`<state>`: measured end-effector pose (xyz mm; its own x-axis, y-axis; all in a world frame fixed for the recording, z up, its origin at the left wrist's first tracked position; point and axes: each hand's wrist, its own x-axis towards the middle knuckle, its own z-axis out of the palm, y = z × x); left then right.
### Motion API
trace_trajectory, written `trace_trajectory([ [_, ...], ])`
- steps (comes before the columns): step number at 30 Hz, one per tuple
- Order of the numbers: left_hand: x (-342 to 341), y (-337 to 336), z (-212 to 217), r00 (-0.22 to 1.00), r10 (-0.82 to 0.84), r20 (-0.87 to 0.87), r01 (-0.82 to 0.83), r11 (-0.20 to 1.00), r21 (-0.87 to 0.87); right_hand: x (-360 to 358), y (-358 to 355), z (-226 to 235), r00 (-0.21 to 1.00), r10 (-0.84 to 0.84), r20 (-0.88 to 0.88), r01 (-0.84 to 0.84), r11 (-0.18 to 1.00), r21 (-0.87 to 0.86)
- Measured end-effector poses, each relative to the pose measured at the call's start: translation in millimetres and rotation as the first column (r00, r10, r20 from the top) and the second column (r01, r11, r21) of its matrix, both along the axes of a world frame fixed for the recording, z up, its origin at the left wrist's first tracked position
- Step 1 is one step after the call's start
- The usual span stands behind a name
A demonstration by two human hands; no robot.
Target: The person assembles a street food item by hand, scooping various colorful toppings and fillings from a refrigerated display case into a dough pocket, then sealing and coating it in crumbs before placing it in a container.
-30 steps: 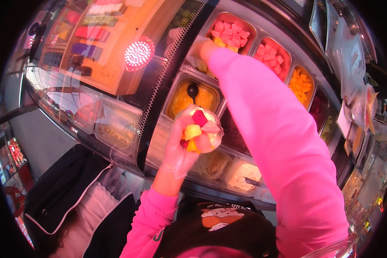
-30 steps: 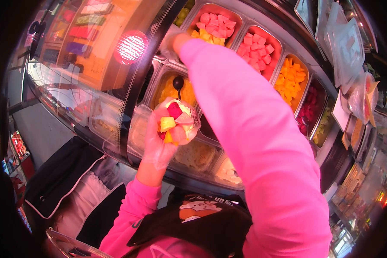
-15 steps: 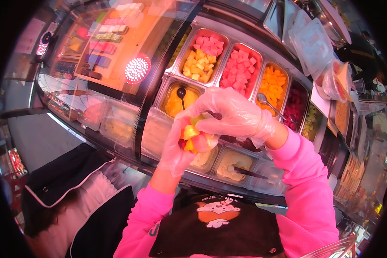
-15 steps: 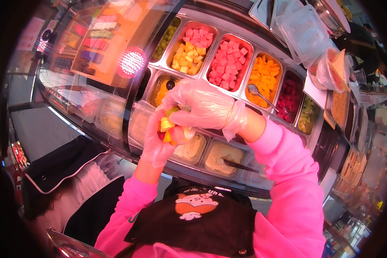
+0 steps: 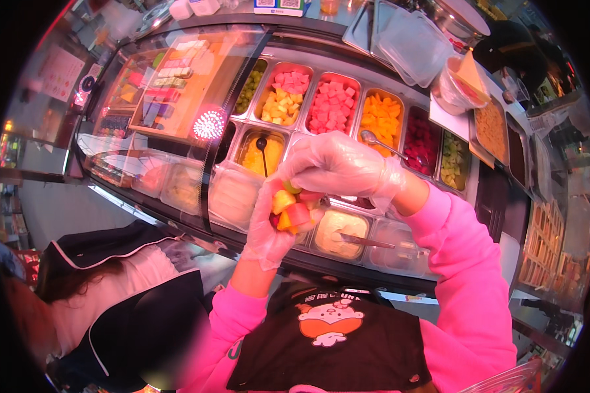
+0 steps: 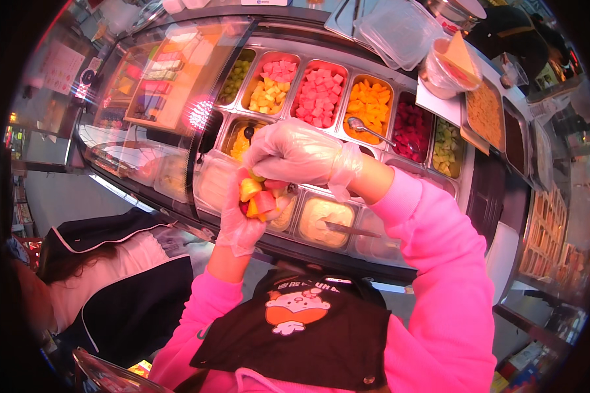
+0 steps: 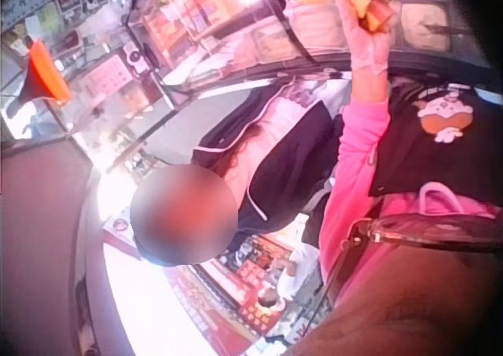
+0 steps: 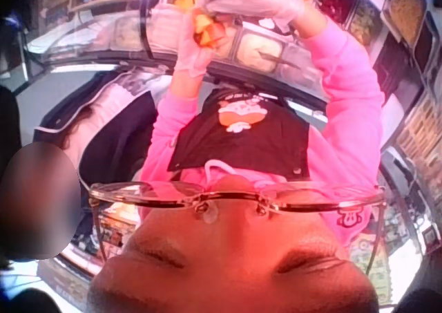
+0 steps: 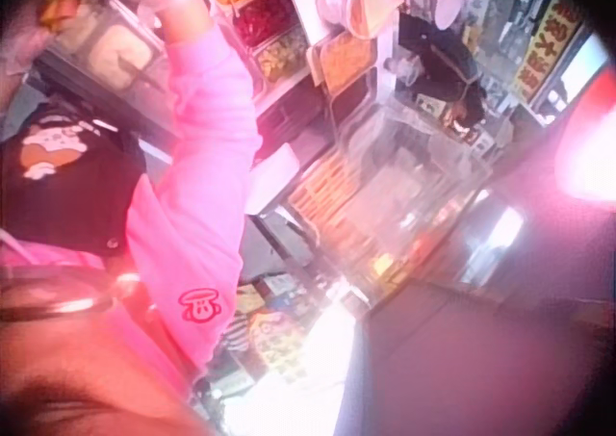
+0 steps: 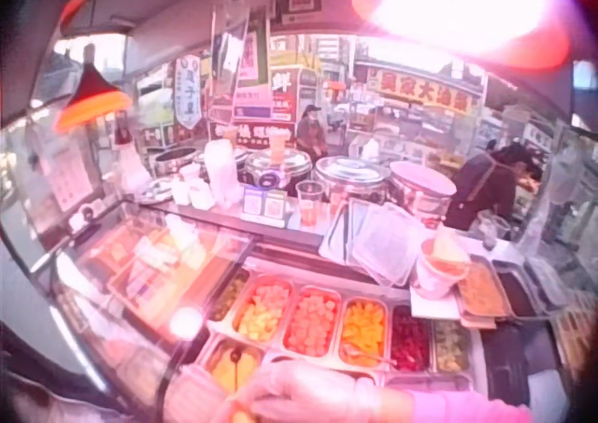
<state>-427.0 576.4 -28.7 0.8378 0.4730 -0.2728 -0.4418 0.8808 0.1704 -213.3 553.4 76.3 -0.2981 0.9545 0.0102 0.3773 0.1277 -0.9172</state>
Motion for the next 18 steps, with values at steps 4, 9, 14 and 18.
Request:
trace_trajectory([
  [4, 2.8, -19.6, 8.5, 1.000, 0.030, -0.009, -0.028, 0.986, 0.165, 9.7, -27.6, -12.3, 0.894, -0.295, -0.337, 0.244, 0.952, -0.185],
  [9, 14.4, -35.4, 13.9, 1.000, -0.021, 0.002, 0.020, 0.991, 0.129, -0.5, -65.3, -44.6, 0.553, -0.717, -0.423, 0.383, 0.670, -0.636],
  [14, 19.4, -53.1, 19.8, 0.993, -0.095, 0.065, 0.087, 0.990, 0.112, -7.2, -122.5, -40.5, 0.467, -0.747, -0.473, 0.273, 0.630, -0.727],
  [18, 16.0, -66.9, 19.4, 0.997, -0.076, -0.005, 0.076, 0.990, 0.118, 2.7, -145.4, -30.6, 0.501, -0.673, -0.544, 0.345, 0.732, -0.588],
])
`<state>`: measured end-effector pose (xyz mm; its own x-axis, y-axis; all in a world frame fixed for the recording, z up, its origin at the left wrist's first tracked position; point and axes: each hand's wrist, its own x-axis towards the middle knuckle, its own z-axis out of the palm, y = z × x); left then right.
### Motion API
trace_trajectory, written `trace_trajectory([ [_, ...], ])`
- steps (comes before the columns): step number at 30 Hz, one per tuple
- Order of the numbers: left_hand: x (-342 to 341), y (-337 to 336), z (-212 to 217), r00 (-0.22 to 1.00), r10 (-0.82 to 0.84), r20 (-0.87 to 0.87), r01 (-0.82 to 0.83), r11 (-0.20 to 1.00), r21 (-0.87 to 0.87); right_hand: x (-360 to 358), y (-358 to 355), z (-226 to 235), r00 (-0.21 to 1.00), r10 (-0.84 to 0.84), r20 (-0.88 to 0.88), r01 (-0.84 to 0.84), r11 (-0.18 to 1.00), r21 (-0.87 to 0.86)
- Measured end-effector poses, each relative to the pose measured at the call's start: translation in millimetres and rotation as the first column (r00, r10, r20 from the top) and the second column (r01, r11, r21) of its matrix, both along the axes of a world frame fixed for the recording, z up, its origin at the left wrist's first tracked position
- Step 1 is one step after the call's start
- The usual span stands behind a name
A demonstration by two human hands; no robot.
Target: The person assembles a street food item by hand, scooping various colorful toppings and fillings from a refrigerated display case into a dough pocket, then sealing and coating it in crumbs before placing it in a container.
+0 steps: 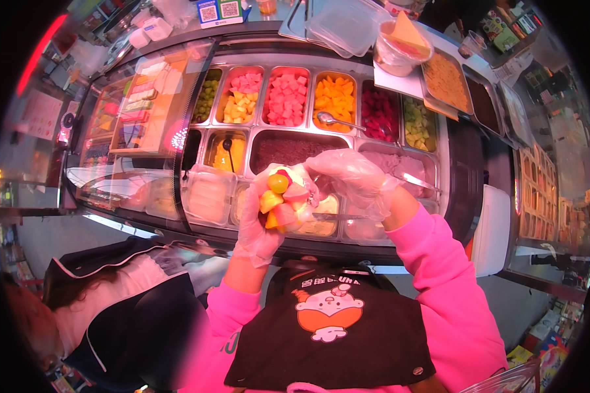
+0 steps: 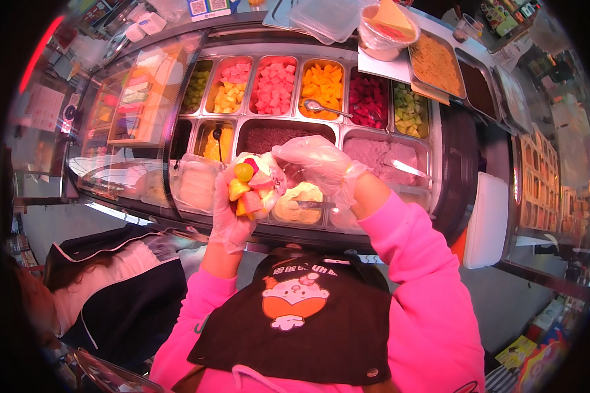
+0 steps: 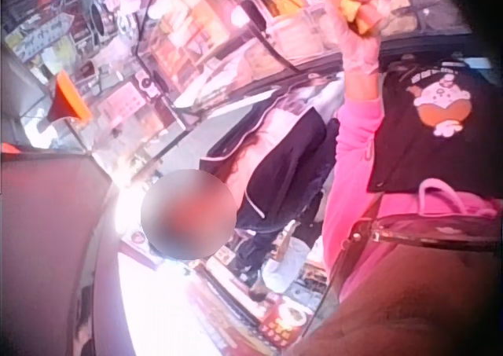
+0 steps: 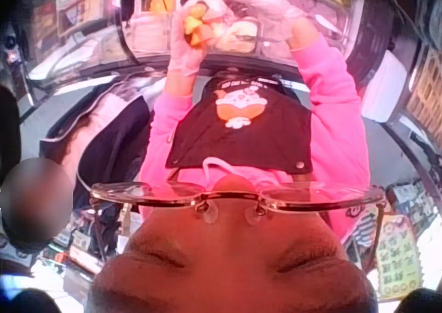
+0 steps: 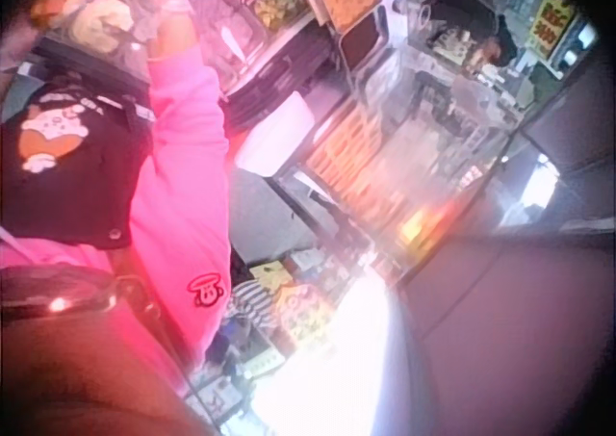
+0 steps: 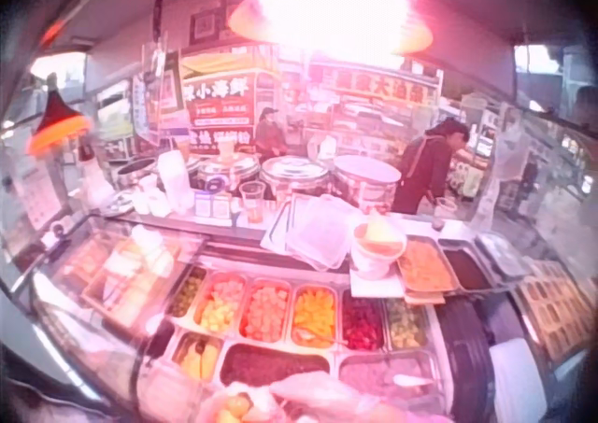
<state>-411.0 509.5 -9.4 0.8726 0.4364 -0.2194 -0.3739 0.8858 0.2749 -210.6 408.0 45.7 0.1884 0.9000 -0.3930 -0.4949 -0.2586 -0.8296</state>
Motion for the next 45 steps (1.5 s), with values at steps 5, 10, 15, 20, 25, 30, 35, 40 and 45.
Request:
trace_trajectory([
  [5, 4.3, -14.6, -2.7, 0.999, -0.039, -0.016, 0.038, 0.996, -0.076, -16.4, -7.6, -16.4, 0.976, -0.146, -0.161, 0.158, 0.985, 0.065],
  [10, 5.5, -24.7, 6.0, 0.997, -0.066, -0.030, 0.065, 0.997, -0.046, -37.1, -12.4, -25.9, 0.909, -0.402, -0.105, 0.410, 0.910, 0.064],
  [15, 6.2, -28.7, 11.8, 0.996, -0.084, 0.009, 0.084, 0.995, -0.050, -42.1, -9.0, -22.6, 0.817, -0.576, -0.037, 0.571, 0.797, 0.196],
  [20, 5.8, -28.8, 11.5, 0.996, -0.090, 0.005, 0.090, 0.996, -0.004, -29.6, -11.4, -22.9, 0.683, -0.643, 0.346, 0.538, 0.764, 0.356],
  [25, 11.1, -26.3, 14.0, 0.994, -0.101, -0.032, 0.103, 0.993, 0.056, -13.1, -15.1, -21.4, 0.643, -0.675, 0.363, 0.539, 0.735, 0.412],
  [30, 18.6, -22.9, 12.8, 0.991, -0.124, -0.044, 0.126, 0.992, 0.030, 1.9, -19.4, -17.7, 0.765, -0.639, 0.086, 0.591, 0.747, 0.304],
  [35, 27.5, -18.4, 6.6, 0.991, -0.109, -0.077, 0.113, 0.992, 0.053, 9.1, -21.9, -13.0, 0.840, -0.521, -0.150, 0.542, 0.803, 0.250],
  [40, 35.2, -16.8, 13.2, 0.994, -0.098, -0.048, 0.106, 0.972, 0.207, 1.0, -22.6, 5.7, 0.915, -0.397, -0.068, 0.394, 0.848, 0.355],
  [45, 43.5, -16.2, 22.7, 0.988, -0.054, -0.146, 0.084, 0.974, 0.210, -9.5, -15.8, 35.1, 0.763, -0.292, 0.576, -0.001, 0.891, 0.453],
])
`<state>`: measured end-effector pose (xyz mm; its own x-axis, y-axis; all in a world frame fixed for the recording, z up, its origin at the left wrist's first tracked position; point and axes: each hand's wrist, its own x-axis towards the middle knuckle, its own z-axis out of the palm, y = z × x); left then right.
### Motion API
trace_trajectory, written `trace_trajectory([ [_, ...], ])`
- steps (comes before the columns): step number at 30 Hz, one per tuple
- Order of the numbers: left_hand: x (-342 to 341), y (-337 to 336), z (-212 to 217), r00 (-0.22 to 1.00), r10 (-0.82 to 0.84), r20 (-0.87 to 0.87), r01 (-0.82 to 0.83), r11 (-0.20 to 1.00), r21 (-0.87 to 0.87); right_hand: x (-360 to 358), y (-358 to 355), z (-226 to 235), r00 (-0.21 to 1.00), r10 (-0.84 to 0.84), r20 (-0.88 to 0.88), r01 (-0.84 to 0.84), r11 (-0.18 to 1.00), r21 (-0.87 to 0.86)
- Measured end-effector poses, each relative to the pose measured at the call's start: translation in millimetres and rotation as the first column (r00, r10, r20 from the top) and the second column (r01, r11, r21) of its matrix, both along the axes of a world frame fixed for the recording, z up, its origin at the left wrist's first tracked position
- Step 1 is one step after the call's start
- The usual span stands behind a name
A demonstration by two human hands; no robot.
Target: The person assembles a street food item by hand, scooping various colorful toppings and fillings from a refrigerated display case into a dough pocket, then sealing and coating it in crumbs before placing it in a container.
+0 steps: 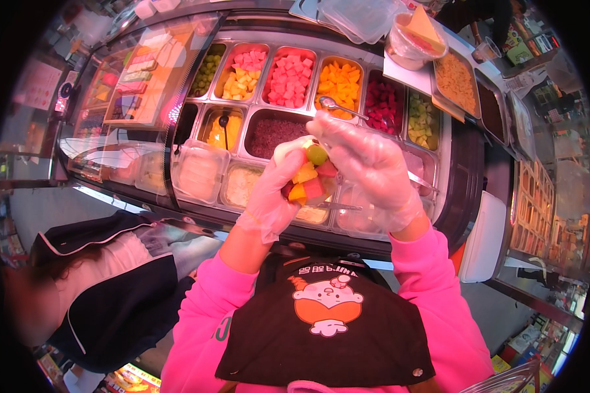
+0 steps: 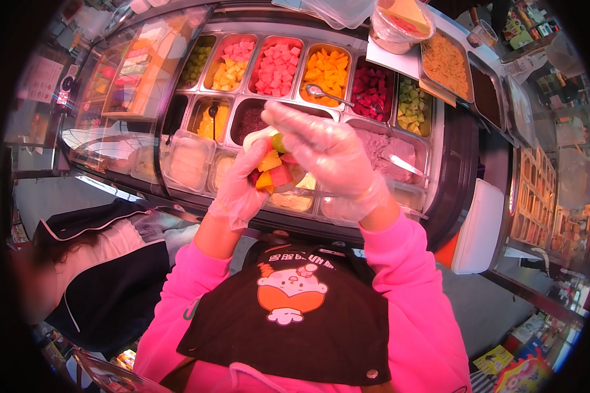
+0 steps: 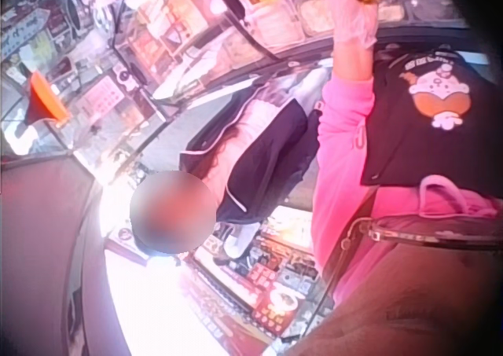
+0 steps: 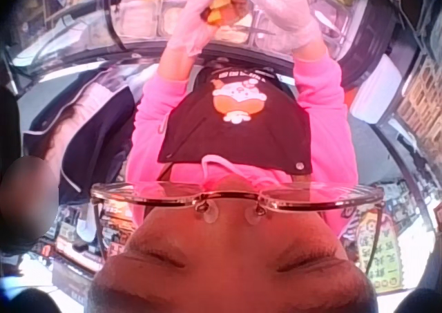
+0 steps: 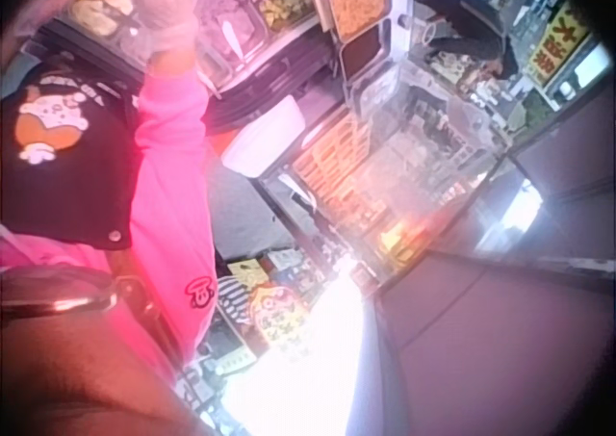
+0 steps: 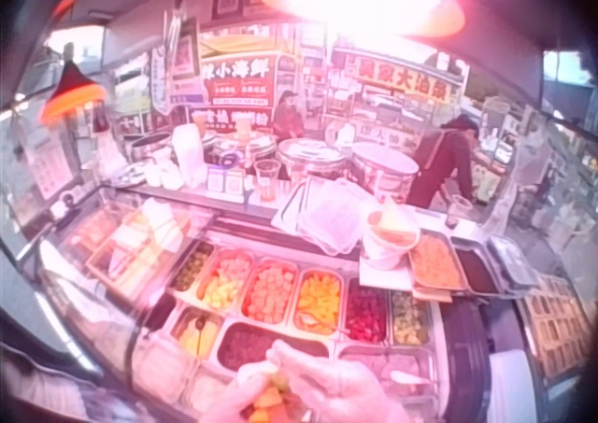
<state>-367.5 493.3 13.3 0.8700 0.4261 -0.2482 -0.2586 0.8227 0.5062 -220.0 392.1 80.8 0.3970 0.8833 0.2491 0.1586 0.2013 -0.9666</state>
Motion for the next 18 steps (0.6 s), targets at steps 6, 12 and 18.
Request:
trace_trajectory([
  [6, 13.3, -17.2, 5.9, 0.966, 0.257, 0.034, -0.228, 0.779, 0.584, -51.3, 7.3, -1.7, 0.548, -0.140, 0.825, -0.017, 0.984, 0.179],
  [12, 0.0, -16.9, -0.9, 0.965, 0.243, 0.098, -0.232, 0.619, 0.751, -89.0, -5.6, -28.5, 0.430, -0.108, 0.896, 0.125, 0.990, 0.059],
  [18, -10.7, -10.8, -21.4, 0.979, 0.101, 0.178, -0.106, 0.994, 0.023, -94.9, -14.5, -40.2, 0.322, 0.044, 0.946, 0.109, 0.991, -0.083],
])
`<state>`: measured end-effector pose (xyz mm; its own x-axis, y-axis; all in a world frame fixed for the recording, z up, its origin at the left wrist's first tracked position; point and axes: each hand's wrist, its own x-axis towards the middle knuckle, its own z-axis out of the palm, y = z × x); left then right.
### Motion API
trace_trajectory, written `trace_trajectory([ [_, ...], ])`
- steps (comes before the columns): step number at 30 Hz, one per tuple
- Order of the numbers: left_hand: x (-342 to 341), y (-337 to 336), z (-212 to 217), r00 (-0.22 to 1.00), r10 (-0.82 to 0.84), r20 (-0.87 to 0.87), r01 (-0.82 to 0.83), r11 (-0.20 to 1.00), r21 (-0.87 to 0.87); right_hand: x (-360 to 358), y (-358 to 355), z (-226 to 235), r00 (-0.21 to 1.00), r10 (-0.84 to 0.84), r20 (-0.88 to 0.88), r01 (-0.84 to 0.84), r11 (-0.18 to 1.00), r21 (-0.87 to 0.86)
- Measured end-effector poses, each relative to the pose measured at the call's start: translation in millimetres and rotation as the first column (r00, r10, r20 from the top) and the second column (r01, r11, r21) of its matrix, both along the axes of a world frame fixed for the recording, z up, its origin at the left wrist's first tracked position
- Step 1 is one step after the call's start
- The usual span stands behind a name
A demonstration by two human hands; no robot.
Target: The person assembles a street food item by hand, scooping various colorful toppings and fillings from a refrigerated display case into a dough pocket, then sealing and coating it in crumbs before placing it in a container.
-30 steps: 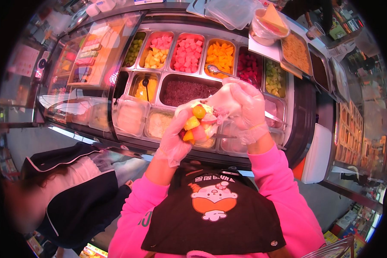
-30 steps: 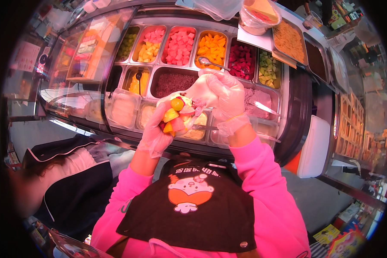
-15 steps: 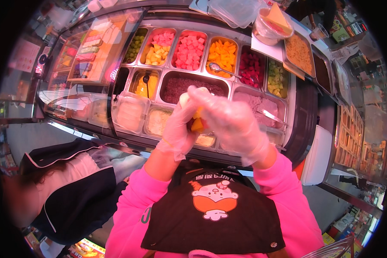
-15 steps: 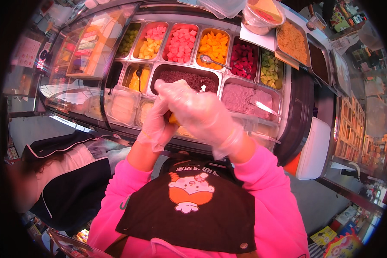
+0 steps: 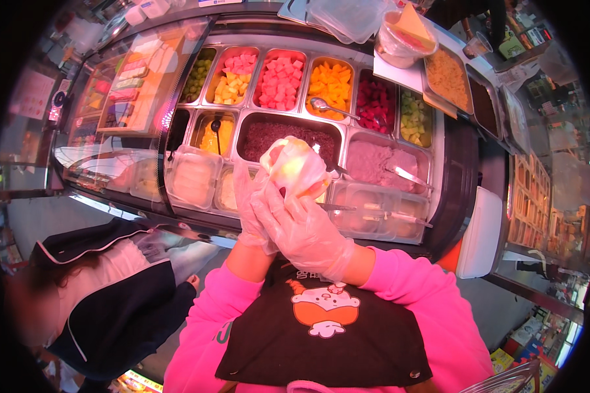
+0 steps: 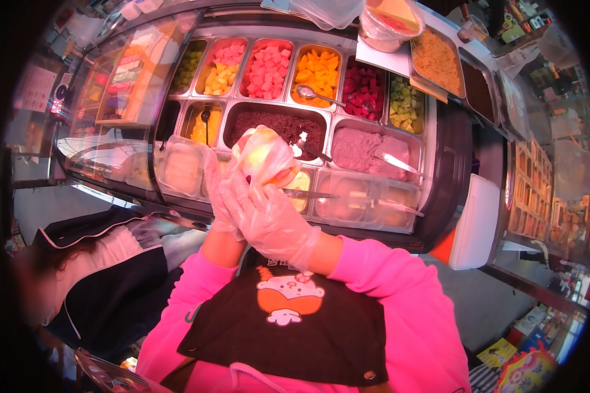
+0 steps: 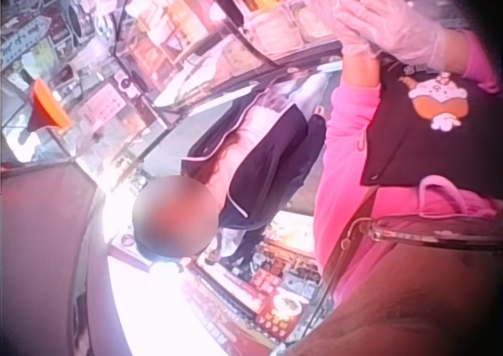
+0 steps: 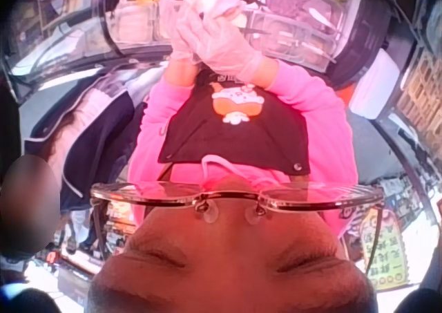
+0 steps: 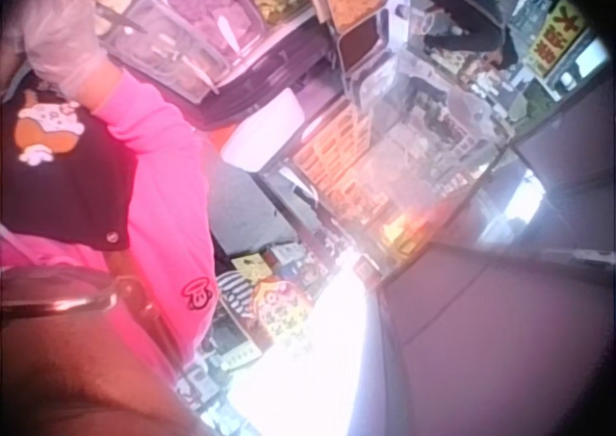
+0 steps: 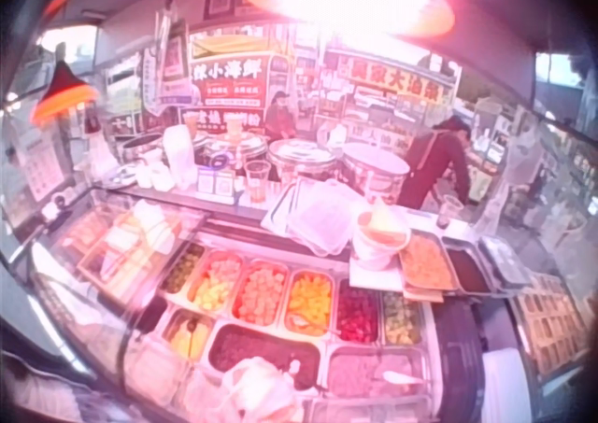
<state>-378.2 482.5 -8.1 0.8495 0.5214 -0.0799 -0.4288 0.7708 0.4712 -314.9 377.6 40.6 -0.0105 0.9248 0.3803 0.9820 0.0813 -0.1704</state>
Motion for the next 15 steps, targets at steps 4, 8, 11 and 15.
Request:
trace_trajectory([
  [4, -4.1, 2.9, 1.5, 0.977, -0.036, 0.210, 0.105, 0.939, -0.326, -8.5, -3.1, 0.3, 0.994, -0.018, 0.111, 0.026, 0.997, -0.071],
  [8, -2.6, 8.6, 3.5, 0.993, -0.108, 0.049, 0.109, 0.994, -0.028, -10.3, -6.2, 6.9, 0.987, 0.020, 0.162, 0.007, 0.987, -0.161],
  [11, 0.2, 11.6, 0.8, 0.992, -0.129, 0.001, 0.129, 0.984, -0.122, -8.7, -15.2, 24.5, 0.992, 0.045, 0.115, -0.014, 0.966, -0.260],
  [15, -7.1, 17.0, -1.7, 0.996, -0.082, -0.035, 0.076, 0.984, -0.163, 9.8, -29.2, 59.2, 0.978, 0.206, -0.014, -0.205, 0.963, -0.175],
])
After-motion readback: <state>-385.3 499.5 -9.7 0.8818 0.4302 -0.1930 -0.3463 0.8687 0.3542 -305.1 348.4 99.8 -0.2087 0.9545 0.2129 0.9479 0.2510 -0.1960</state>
